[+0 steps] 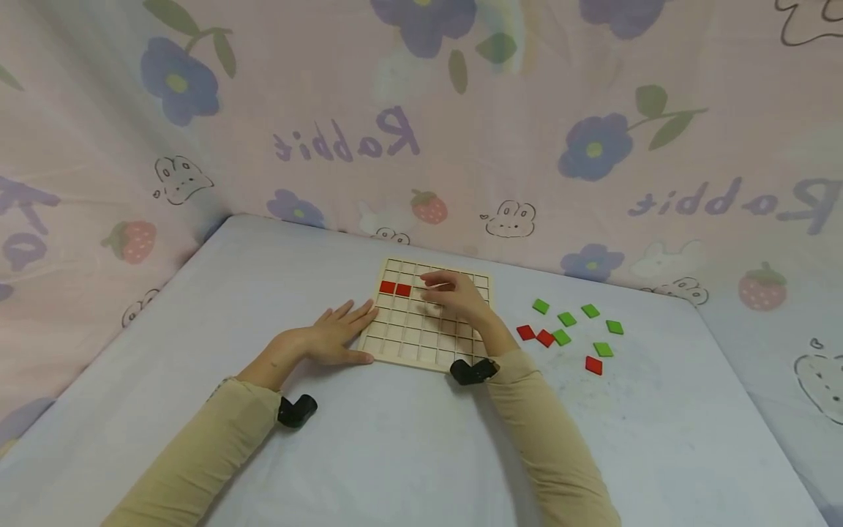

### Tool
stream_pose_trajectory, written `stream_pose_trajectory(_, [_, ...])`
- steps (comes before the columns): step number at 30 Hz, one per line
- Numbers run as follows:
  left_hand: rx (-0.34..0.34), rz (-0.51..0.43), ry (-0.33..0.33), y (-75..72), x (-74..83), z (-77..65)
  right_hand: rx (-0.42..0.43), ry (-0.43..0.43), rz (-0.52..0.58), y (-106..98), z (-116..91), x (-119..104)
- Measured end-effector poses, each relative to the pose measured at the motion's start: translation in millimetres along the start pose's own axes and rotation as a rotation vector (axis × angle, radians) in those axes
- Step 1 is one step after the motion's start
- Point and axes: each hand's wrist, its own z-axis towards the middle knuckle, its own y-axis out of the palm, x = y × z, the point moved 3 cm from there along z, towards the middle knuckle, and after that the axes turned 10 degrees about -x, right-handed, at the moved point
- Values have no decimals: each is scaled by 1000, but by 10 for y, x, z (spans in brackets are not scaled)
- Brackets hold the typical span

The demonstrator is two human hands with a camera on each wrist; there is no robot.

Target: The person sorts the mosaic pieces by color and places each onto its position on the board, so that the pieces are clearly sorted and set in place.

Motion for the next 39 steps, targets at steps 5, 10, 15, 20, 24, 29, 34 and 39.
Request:
stream_pose_trajectory(5, [-2,-6,8,1,11,-8,14,11,-4,-37,-65,11])
stream_pose_trajectory(10, [-3,-6,8,-1,19,-14,21,-6,-39,-87,-119,14])
stream_pose_trajectory(15, [-6,-13,11,-8,38,-21,27,2,-67,-140,-172,24])
stream_pose_trajectory(20, [-7,-19,8,-19,43,-24,30,-6,-46,-174,-238,37])
stream_pose_trajectory(24, [-6,-17,10,-31,45,-31,34,-9,-19,-192,-284,53])
stream_pose_trajectory(29, [-7,-21,10,-39,50,-37,26,10,-16,-212,-345,85])
stream_pose_trajectory(34, [-11,-17,7,-33,47,-40,8,32,-34,-209,-480,-13])
stream_pose_trajectory(39, [-12,-21,8,-26,53,-45,7,34,-76,-198,-650,-171])
